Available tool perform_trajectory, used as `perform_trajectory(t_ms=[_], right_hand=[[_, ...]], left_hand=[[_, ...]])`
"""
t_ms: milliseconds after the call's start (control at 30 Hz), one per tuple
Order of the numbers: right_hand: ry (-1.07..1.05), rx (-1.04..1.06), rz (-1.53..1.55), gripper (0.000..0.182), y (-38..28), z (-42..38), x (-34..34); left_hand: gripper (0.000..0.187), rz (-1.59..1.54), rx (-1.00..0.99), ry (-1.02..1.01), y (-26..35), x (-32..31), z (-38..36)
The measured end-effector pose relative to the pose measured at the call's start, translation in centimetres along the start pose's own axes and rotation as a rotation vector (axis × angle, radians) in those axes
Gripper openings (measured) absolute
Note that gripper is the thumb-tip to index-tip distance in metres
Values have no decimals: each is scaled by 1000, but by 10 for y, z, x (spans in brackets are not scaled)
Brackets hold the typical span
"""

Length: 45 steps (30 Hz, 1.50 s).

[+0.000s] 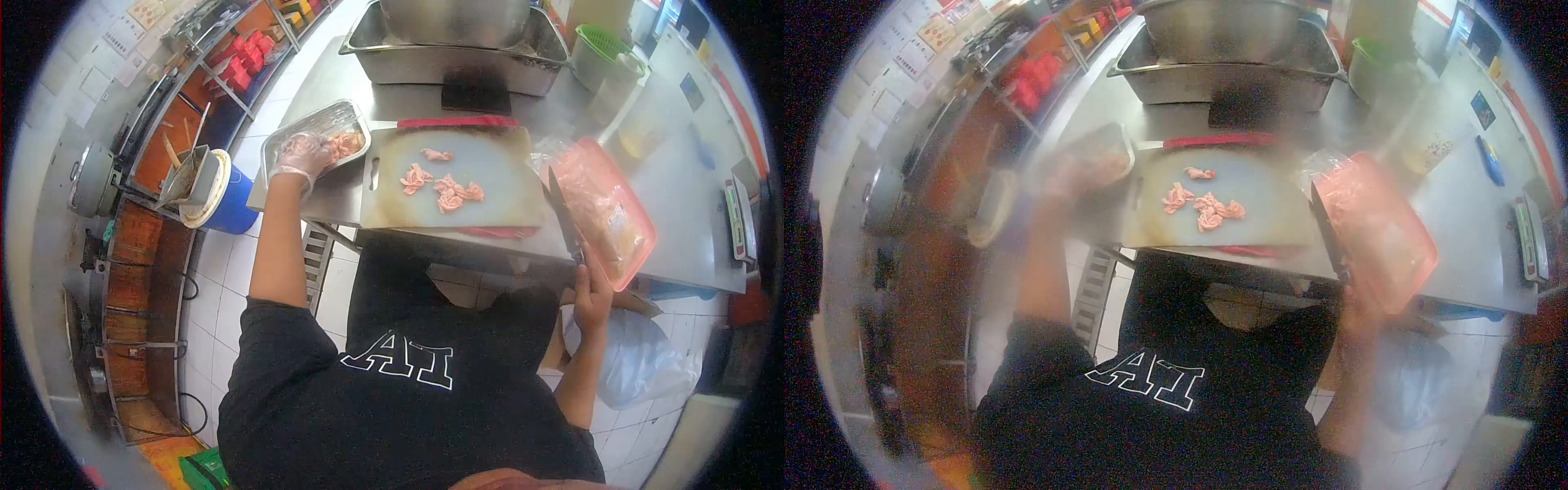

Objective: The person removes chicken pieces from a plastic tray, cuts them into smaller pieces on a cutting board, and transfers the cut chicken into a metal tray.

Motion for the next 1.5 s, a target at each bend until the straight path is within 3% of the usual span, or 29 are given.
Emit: perform_trajectory(t_ms=[133, 200, 267, 400, 500, 567, 600, 667, 700, 767, 900, 967, 1033, 1100, 1133, 1200, 1233, 1300, 1333, 1400, 1500], right_hand=[[71, -13, 28, 39, -1, 3, -1], [89, 50, 58, 39, 10, 10, -4], [70, 110, 21, 40, 5, 16, -9], [34, 118, 88, 35, 2, 19, -20], [45, 41, 75, 35, -12, 15, -17], [106, 120, -10, 35, -17, 18, -9], [161, 196, -92, 36, -20, 18, -6], [142, 169, -26, 36, -22, 19, -3], [112, 148, 38, 38, -23, 20, -3], [134, 150, 8, 38, -17, 22, -6], [115, 169, 20, 39, -29, 32, -11], [106, 150, 42, 39, -21, 39, -14], [98, 130, 70, 39, -21, 47, -18], [-6, -124, 110, 41, -23, 57, -21], [-8, -123, 111, 41, -22, 63, -24], [46, 106, -6, 42, -16, 77, -33], [42, 113, -4, 42, -9, 85, -39], [198, 405, -74, 40, -2, 95, -49], [195, 406, -72, 40, 2, 95, -55], [-10, -35, 278, 43, 17, 96, -63], [-7, -73, 298, 43, 18, 99, -67]], left_hand=[[44, 42, -90, -10, 33, 14, 4], [42, -564, 327, -253, 96, 87, 50], [42, -791, 369, -437, 145, 72, 54], [39, -928, 422, -215, 175, 58, 65], [38, -1115, 277, -295, 178, 36, 74], [35, -1173, 179, -137, 175, 31, 76], [35, -1173, 169, -138, 173, 39, 78], [37, -660, 90, 56, 169, 65, 85], [37, -662, 79, 54, 168, 63, 90], [42, -653, 145, -215, 163, 51, 101], [46, -682, 43, -291, 171, 42, 109], [47, -912, 29, -536, 184, 65, 110], [44, -774, 31, -453, 199, 66, 106], [41, -636, 34, -369, 211, 64, 106], [38, -616, 70, -362, 215, 62, 107], [35, -591, 116, -353, 214, 59, 108], [32, -609, 105, -436, 213, 57, 110], [30, -627, 99, -521, 210, 50, 110], [27, -638, 81, -515, 209, 42, 108], [25, -650, 59, -512, 203, 31, 110], [20, -875, 32, -674, 175, 25, 118]])
Point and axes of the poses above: each hand's wrist, its own z-axis towards the middle knuckle, its own x-axis out of the back of the hand, y = z × x, the point moved 2 cm from there along z, towards the middle knuckle, and after that the axes turned 10 degrees about -x, right-handed, at the moved point
